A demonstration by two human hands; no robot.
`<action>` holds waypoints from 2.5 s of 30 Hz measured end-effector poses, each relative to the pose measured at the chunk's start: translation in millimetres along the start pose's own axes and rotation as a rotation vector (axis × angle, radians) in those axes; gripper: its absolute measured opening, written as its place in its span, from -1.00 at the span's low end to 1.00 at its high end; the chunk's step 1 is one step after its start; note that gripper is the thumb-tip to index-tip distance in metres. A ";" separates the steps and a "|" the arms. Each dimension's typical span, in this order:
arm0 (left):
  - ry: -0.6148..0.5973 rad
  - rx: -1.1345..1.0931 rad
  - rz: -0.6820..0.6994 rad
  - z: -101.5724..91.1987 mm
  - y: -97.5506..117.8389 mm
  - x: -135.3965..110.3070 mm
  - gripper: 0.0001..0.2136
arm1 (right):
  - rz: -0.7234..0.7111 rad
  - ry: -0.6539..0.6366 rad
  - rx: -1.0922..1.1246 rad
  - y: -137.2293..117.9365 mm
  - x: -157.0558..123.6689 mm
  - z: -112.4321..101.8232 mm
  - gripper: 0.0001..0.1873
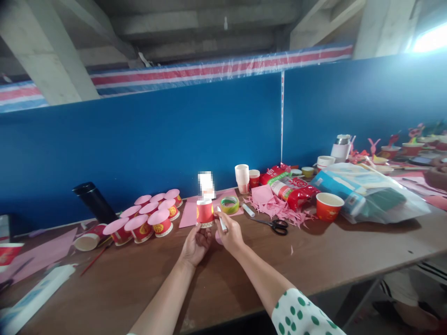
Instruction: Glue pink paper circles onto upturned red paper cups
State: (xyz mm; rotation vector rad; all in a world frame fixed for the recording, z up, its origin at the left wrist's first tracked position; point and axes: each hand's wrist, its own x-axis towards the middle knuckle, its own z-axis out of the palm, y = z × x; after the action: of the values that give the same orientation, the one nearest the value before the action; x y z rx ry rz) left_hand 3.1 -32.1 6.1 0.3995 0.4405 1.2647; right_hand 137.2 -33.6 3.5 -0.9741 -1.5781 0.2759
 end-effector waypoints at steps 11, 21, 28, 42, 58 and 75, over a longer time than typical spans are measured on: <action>-0.091 0.070 0.002 -1.7 -3.8 -2.4 -0.88 | -0.002 -0.025 -0.046 -0.2 0.0 -1.7 -0.72; -0.095 0.088 0.006 -1.6 -4.5 -3.3 -0.85 | 0.027 -0.034 -0.022 3.5 -1.2 0.1 -0.71; -0.087 0.084 0.008 -0.5 -3.7 -3.5 -0.84 | 0.018 -0.035 -0.037 2.8 -0.9 0.1 -0.71; 0.069 -0.052 0.081 -4.3 1.2 3.6 -0.95 | 0.028 -0.033 -0.069 5.0 -1.5 2.4 -0.71; 0.027 -0.074 0.046 -1.8 2.5 1.5 -0.93 | 0.008 -0.052 -0.090 6.3 -2.3 2.4 -0.67; 0.014 -0.035 0.028 0.5 1.4 1.3 -0.91 | -0.011 -0.033 -0.045 2.2 -2.0 3.3 -0.71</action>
State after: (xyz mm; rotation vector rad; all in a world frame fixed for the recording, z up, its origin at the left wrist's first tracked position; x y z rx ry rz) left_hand 2.6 -30.4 7.2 0.3689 0.4253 1.3016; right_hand 135.1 -32.5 -0.3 -0.9999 -1.6256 0.2505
